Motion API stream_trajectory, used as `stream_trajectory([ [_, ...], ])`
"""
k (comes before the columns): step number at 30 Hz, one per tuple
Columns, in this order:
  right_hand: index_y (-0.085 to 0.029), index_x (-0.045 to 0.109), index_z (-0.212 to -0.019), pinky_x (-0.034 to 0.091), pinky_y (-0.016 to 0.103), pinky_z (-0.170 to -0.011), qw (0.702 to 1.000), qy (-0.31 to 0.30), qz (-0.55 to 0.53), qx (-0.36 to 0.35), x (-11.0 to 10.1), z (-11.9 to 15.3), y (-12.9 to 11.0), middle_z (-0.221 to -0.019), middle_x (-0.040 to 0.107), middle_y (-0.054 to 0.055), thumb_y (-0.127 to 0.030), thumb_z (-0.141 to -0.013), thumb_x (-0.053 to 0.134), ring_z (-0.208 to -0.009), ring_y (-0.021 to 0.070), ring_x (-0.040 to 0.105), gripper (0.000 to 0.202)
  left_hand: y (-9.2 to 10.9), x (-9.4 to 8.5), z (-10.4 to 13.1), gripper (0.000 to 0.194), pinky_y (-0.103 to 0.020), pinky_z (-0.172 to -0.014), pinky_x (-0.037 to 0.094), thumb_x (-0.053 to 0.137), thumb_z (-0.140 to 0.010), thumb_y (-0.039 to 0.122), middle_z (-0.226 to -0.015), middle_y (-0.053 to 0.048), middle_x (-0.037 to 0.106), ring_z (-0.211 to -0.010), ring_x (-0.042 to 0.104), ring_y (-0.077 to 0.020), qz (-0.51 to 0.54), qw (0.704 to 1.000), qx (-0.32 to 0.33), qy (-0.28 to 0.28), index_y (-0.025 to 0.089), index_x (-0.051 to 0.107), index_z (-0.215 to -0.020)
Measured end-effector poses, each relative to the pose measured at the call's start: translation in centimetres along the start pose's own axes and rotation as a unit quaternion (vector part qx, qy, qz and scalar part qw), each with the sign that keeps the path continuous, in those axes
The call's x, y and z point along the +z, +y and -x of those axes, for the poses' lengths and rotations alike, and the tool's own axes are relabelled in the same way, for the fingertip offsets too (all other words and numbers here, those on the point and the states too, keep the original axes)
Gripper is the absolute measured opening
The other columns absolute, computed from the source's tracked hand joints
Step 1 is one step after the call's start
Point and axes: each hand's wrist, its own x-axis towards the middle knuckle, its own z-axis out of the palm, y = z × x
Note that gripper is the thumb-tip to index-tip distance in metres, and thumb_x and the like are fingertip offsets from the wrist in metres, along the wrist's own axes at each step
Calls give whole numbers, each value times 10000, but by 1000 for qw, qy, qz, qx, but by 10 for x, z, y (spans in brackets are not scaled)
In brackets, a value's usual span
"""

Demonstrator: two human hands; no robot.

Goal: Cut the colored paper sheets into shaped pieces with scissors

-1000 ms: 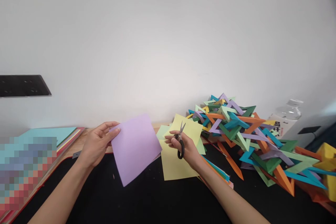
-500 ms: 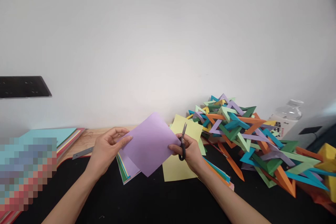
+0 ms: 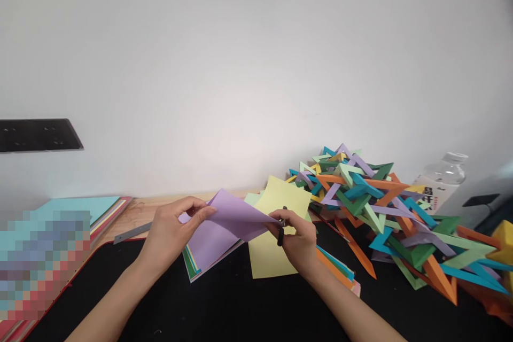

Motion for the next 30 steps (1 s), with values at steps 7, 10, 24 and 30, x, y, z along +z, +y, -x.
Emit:
stream_trajectory([
  [7, -229, 654, -939, 490, 240, -555, 986, 31, 65, -151, -5, 2, 4, -741, 690, 28, 10, -788, 561, -665, 153, 655, 298, 18, -7, 1, 283, -244, -620, 404, 621, -746, 474, -685, 11, 671, -700, 583, -199, 39, 993, -35, -110, 209, 679, -662],
  [10, -246, 645, -976, 525, 256, -616, 978, 26, 65, -197, -6, 0, 2, -779, 699, 26, 33, -773, 568, -752, 169, 675, 353, 18, -1, 2, 335, -244, -571, 412, 613, -734, 508, -604, 3, 651, -630, 580, -196, 133, 967, -89, -199, 194, 693, -648],
  [24, -195, 589, -984, 591, 339, -623, 919, -75, -290, 255, -7, -14, -9, -761, 690, 34, -408, -678, 775, -667, 195, 674, 416, -2, 5, 6, 397, -221, -499, 448, 659, -720, 559, -616, -6, 655, -563, 585, -156, 313, 927, -182, -94, 166, 640, -662],
  [30, -179, 588, -940, 498, 215, -359, 890, -92, -304, 328, -2, -9, -12, -631, 613, -30, -327, -651, 802, -412, 88, 533, 389, -11, 13, 10, 335, -317, -708, 546, 725, -735, 393, -938, -64, 733, -788, 675, -226, 403, 871, -193, -204, 196, 668, -1000],
])
